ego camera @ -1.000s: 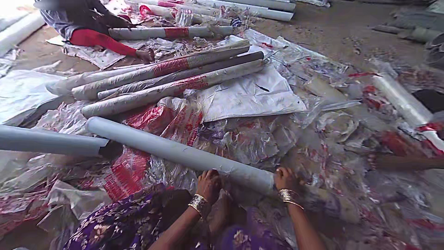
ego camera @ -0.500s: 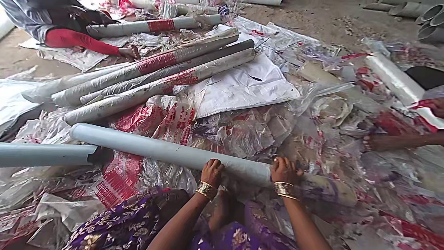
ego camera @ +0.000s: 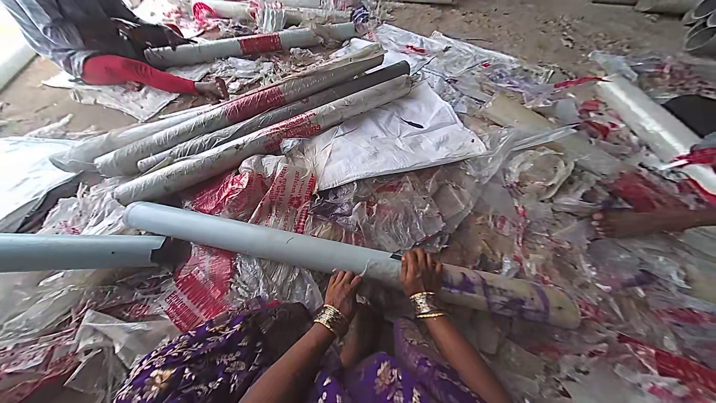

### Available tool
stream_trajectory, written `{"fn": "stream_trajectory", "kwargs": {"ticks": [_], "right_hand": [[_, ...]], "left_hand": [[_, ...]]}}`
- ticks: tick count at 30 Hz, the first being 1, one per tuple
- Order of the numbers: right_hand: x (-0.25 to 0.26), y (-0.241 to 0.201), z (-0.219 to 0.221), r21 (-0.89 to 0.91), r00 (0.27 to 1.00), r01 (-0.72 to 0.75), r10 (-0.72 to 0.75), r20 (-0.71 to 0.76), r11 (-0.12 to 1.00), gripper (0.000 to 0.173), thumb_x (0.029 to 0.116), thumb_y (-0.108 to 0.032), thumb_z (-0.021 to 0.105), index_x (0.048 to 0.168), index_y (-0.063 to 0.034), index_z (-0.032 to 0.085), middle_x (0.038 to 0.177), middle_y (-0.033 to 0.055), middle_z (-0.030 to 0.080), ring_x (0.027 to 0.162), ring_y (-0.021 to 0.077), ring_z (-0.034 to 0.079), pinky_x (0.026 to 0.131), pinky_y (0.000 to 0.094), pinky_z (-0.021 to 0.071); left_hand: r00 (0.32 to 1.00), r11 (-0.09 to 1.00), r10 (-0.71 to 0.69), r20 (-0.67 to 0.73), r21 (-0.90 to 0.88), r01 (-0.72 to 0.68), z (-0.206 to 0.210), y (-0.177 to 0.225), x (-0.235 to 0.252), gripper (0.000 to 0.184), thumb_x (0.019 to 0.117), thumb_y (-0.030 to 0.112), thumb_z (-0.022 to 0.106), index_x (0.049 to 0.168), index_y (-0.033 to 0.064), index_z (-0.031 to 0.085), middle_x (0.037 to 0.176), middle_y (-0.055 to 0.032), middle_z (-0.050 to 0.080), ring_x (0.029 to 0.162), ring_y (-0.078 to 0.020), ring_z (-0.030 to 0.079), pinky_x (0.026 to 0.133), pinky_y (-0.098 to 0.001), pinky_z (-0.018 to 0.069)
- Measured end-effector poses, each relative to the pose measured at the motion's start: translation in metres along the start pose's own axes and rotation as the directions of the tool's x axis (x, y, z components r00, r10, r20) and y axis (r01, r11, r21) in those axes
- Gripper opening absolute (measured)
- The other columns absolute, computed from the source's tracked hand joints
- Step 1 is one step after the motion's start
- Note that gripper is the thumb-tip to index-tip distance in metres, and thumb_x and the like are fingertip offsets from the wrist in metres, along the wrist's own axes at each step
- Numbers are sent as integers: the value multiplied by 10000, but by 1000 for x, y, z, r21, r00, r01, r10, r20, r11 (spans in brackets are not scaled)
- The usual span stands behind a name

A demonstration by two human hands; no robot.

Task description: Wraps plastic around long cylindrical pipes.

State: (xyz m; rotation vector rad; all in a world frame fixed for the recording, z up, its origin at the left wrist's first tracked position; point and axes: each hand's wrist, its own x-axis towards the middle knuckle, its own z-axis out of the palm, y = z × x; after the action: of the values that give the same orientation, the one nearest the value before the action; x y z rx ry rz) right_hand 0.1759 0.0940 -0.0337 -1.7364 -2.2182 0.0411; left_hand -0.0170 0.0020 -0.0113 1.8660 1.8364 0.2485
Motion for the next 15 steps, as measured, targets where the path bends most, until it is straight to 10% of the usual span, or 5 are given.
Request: {"fn": "stream_trajectory", "kwargs": {"ticks": [8,15], "right_hand": [[2,1,-2,2,999,-5,4,46,1000,376,1015,-237,450,1080,3,733,1173,279,683,1123,502,637,925,693,444],[29,3,-17,14,963,-64,58,263,998,401,1072,-232,403,1207,20,685,1295,258,654,1259,458,583,1044,655,391]], "left_hand": [[918,990,142,371,-76,-122,-17,-43,-28,371,1038,143,411,1188,-63,680,1252,-255,661,1279,-432,555,1112,-583,366],[894,927,-84,440,-294,232,-39,-34,-90,403,1070,272,489,1225,-70,634,1071,-298,687,1053,-443,666,983,-599,482]]}}
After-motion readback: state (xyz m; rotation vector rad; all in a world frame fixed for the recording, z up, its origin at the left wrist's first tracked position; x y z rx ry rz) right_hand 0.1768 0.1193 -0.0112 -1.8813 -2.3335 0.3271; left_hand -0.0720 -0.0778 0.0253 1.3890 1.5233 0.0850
